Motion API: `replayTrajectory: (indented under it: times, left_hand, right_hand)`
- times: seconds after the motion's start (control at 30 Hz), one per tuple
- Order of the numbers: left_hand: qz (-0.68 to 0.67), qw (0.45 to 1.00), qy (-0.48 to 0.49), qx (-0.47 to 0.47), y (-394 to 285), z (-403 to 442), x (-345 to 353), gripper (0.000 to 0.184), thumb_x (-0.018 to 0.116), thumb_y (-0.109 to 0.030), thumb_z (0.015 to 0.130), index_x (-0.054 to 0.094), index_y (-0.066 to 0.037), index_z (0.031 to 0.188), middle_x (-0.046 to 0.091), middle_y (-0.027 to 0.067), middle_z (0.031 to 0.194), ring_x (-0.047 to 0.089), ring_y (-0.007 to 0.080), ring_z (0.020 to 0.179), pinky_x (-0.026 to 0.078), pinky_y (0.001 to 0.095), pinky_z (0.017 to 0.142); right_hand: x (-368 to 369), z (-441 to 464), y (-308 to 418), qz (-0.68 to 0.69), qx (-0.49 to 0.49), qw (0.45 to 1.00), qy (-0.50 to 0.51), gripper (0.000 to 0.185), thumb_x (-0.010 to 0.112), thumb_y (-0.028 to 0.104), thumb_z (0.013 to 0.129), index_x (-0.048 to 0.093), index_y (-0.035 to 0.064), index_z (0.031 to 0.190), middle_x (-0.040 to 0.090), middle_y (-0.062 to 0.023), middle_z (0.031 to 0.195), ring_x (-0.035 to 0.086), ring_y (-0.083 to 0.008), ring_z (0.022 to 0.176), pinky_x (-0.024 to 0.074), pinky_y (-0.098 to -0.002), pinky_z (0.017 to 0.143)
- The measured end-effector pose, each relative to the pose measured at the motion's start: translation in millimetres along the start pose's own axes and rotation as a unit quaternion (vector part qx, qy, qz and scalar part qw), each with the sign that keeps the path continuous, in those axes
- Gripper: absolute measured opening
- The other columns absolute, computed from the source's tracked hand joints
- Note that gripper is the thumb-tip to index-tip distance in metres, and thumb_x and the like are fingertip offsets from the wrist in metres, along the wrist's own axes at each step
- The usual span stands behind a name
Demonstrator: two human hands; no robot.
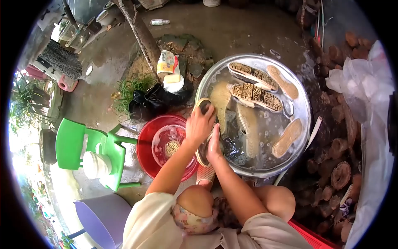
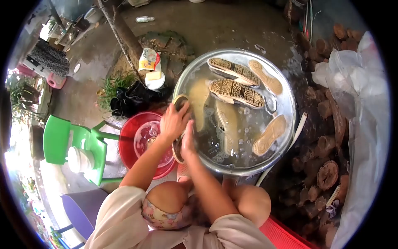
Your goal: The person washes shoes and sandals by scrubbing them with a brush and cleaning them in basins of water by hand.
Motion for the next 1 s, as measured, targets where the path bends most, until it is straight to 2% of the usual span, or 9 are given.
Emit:
replayTrajectory:
  times: [0.07, 0.2, 0.37, 0.5, 0.73, 0.8, 0.83, 0.87, 1.0]
  left_hand:
    - [-0.076, 0.993, 0.055, -0.076, -1, -50, -20, 0.044, 0.060, -0.034, 0.091, 0.056, -0.023, 0.133, 0.056, 0.0185, 0.101, 0.062, 0.0348, 0.088, 0.055, 0.0434, 0.073]
    - [-0.116, 0.991, -0.022, -0.057, 8, -101, -38, 0.041, 0.062, -0.032, 0.091, 0.060, -0.022, 0.130, 0.056, 0.0195, 0.104, 0.062, 0.0340, 0.086, 0.056, 0.0426, 0.068]
    - [0.031, 0.997, -0.073, 0.019, 10, 2, -9, 0.041, 0.061, -0.032, 0.090, 0.058, -0.020, 0.129, 0.054, 0.0170, 0.097, 0.060, 0.0346, 0.086, 0.053, 0.0436, 0.067]
    - [0.001, 1.000, -0.017, -0.018, 10, 15, 1, 0.044, 0.061, -0.037, 0.091, 0.057, -0.022, 0.132, 0.052, 0.0187, 0.102, 0.060, 0.0368, 0.093, 0.053, 0.0443, 0.073]
    - [-0.148, 0.979, -0.046, -0.134, 22, -117, -29, 0.040, 0.063, -0.030, 0.090, 0.063, -0.023, 0.130, 0.057, 0.0174, 0.097, 0.061, 0.0305, 0.079, 0.057, 0.0390, 0.067]
    - [-0.037, 0.996, -0.084, 0.009, 9, -73, -30, 0.039, 0.064, -0.028, 0.089, 0.063, -0.023, 0.127, 0.056, 0.0176, 0.097, 0.061, 0.0306, 0.083, 0.057, 0.0388, 0.067]
    - [-0.042, 0.995, -0.025, -0.084, 17, -44, -22, 0.039, 0.064, -0.028, 0.088, 0.062, -0.021, 0.127, 0.055, 0.0176, 0.096, 0.060, 0.0322, 0.088, 0.055, 0.0408, 0.067]
    - [-0.003, 0.996, -0.092, 0.004, 14, -17, -17, 0.040, 0.062, -0.031, 0.089, 0.058, -0.021, 0.128, 0.054, 0.0176, 0.096, 0.061, 0.0330, 0.087, 0.054, 0.0426, 0.067]
    - [0.016, 0.999, -0.042, -0.003, 13, 36, 3, 0.041, 0.060, -0.035, 0.091, 0.055, -0.021, 0.129, 0.053, 0.0177, 0.102, 0.062, 0.0362, 0.088, 0.054, 0.0442, 0.069]
  right_hand:
    - [10, -11, 12, -0.034, -0.025, 0.999, -0.029, 0.084, 0.033, 0.073, 0.094, 0.035, 0.0084, 0.149, 0.045, -0.0094, 0.145, 0.045, -0.0263, 0.129, 0.0357, -0.0384, 0.108]
    - [3, -1, 2, -0.042, 0.022, 0.999, -0.013, 0.089, 0.031, 0.079, 0.090, 0.041, 0.0090, 0.145, 0.046, -0.0107, 0.143, 0.044, -0.0271, 0.128, 0.0337, -0.0402, 0.109]
    - [-8, 1, 11, -0.207, -0.056, 0.973, -0.087, 0.090, 0.029, 0.071, 0.097, 0.013, 0.0040, 0.156, 0.025, -0.0114, 0.159, 0.029, -0.0250, 0.142, 0.0261, -0.0391, 0.116]
    - [-29, 18, 6, -0.056, -0.030, 0.993, -0.098, 0.077, 0.035, 0.060, 0.101, 0.033, -0.0015, 0.148, 0.038, -0.0131, 0.151, 0.037, -0.0223, 0.136, 0.0302, -0.0325, 0.112]
    - [-10, 9, -6, -0.079, 0.001, 0.996, -0.033, 0.084, 0.034, 0.074, 0.094, 0.042, 0.0059, 0.142, 0.047, -0.0123, 0.138, 0.044, -0.0276, 0.127, 0.0350, -0.0393, 0.109]
    - [17, -9, 8, -0.104, -0.014, 0.994, -0.005, 0.086, 0.033, 0.071, 0.095, 0.035, 0.0039, 0.148, 0.037, -0.0116, 0.150, 0.035, -0.0253, 0.137, 0.0277, -0.0378, 0.114]
    - [12, -11, 8, -0.146, -0.035, 0.987, -0.057, 0.086, 0.033, 0.070, 0.096, 0.030, 0.0037, 0.151, 0.032, -0.0109, 0.154, 0.031, -0.0246, 0.139, 0.0256, -0.0374, 0.115]
    - [9, -11, 13, -0.187, -0.059, 0.975, -0.106, 0.086, 0.032, 0.069, 0.097, 0.025, 0.0035, 0.153, 0.028, -0.0103, 0.157, 0.028, -0.0239, 0.142, 0.0235, -0.0371, 0.116]
    - [27, -11, 24, -0.049, 0.000, 0.999, -0.011, 0.087, 0.032, 0.066, 0.098, 0.015, 0.0031, 0.155, 0.023, -0.0117, 0.159, 0.029, -0.0240, 0.142, 0.0250, -0.0379, 0.116]
Point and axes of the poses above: each hand's wrist, its own z-axis towards the middle knuckle, its own x-axis out of the palm, y = z × x, the point moved 9 cm from there along z, towards the middle knuckle
